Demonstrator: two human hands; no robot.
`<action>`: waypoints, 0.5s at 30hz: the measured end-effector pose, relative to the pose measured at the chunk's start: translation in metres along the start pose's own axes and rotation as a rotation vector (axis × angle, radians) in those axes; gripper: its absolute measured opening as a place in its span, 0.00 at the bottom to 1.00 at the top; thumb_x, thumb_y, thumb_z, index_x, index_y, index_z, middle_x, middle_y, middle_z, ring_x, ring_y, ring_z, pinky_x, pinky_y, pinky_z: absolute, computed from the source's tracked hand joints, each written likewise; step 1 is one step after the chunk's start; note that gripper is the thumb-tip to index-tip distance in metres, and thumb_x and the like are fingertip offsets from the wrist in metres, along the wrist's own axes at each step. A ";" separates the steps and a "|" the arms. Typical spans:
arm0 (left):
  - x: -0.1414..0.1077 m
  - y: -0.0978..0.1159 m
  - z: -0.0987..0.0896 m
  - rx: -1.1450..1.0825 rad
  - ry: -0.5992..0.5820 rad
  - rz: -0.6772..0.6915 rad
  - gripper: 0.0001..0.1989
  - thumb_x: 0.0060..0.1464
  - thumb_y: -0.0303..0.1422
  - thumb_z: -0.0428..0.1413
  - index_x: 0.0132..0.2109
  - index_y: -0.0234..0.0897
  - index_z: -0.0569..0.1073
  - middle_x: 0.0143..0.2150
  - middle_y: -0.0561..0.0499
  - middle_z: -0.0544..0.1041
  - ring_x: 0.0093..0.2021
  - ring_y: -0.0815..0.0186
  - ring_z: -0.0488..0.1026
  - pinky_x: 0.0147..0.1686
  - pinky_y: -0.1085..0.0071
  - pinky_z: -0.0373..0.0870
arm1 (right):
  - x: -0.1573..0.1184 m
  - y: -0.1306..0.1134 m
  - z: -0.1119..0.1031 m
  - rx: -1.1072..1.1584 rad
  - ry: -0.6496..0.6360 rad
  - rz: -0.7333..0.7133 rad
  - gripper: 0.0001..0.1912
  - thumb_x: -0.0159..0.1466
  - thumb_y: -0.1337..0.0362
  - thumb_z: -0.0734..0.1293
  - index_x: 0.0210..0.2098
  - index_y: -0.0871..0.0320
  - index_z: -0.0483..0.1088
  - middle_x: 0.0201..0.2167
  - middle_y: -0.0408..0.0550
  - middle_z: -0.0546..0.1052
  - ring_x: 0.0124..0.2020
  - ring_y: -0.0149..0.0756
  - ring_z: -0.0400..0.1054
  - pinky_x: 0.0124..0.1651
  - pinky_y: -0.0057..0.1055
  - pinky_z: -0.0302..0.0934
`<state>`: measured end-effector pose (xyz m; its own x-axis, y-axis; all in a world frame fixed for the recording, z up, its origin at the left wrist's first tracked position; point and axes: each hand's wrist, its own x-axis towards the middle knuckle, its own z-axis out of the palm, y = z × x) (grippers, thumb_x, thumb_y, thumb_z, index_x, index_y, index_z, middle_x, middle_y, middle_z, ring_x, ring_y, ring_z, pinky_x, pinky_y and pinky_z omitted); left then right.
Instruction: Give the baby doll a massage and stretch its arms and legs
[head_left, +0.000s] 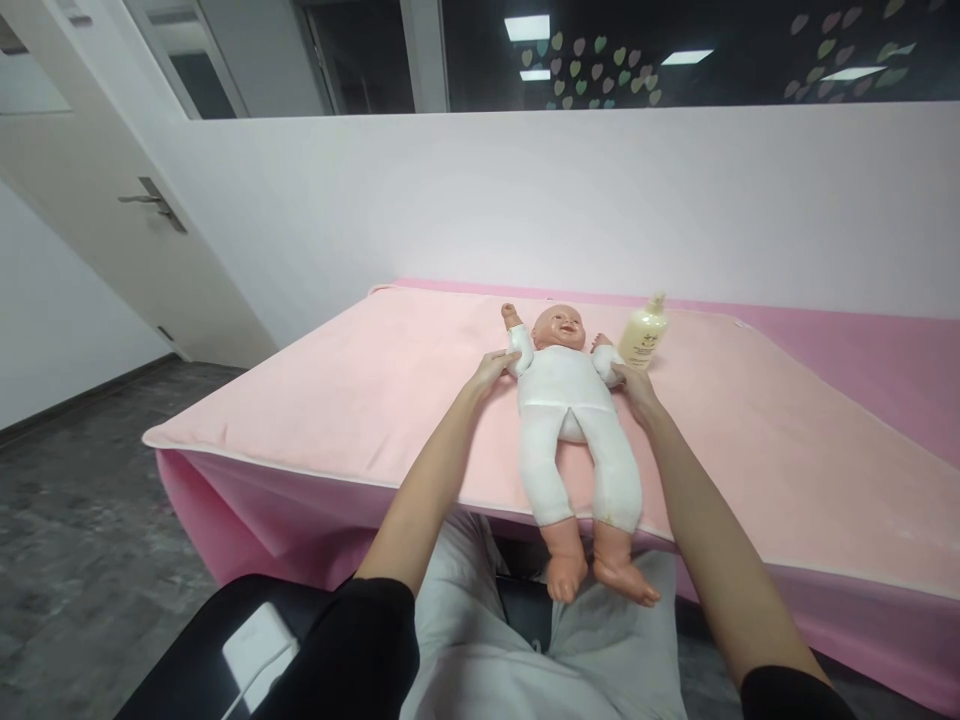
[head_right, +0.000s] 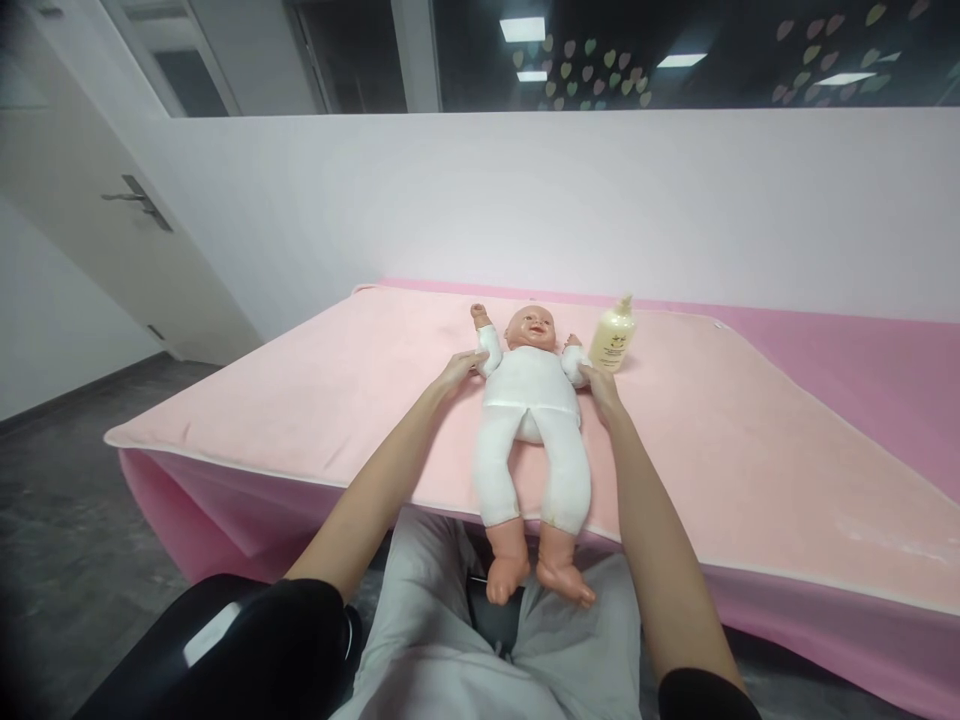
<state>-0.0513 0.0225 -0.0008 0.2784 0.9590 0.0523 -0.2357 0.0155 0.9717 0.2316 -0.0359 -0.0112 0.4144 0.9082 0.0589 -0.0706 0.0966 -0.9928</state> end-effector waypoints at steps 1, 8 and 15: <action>-0.001 0.000 0.000 -0.001 -0.020 0.010 0.09 0.41 0.33 0.62 0.31 0.32 0.76 0.29 0.48 0.78 0.29 0.68 0.71 0.34 0.72 0.66 | 0.000 -0.001 -0.001 0.017 -0.004 0.015 0.16 0.43 0.61 0.71 0.33 0.58 0.74 0.33 0.45 0.78 0.35 0.37 0.71 0.33 0.29 0.66; -0.003 0.001 0.002 0.013 -0.049 0.029 0.09 0.35 0.26 0.59 0.31 0.33 0.77 0.29 0.48 0.78 0.29 0.68 0.72 0.32 0.72 0.66 | -0.005 -0.011 -0.006 0.136 -0.207 -0.003 0.25 0.39 0.71 0.71 0.39 0.55 0.75 0.39 0.44 0.78 0.39 0.38 0.73 0.39 0.31 0.69; -0.010 0.006 0.004 0.087 0.026 -0.025 0.18 0.34 0.18 0.51 0.32 0.33 0.80 0.37 0.46 0.81 0.37 0.64 0.75 0.42 0.68 0.70 | -0.003 -0.001 -0.011 0.065 -0.104 -0.043 0.13 0.42 0.66 0.70 0.29 0.55 0.74 0.35 0.44 0.78 0.39 0.39 0.73 0.43 0.32 0.69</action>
<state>-0.0517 0.0114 0.0053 0.2587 0.9657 0.0231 -0.1473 0.0158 0.9890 0.2403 -0.0432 -0.0110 0.3218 0.9398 0.1150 -0.1148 0.1593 -0.9805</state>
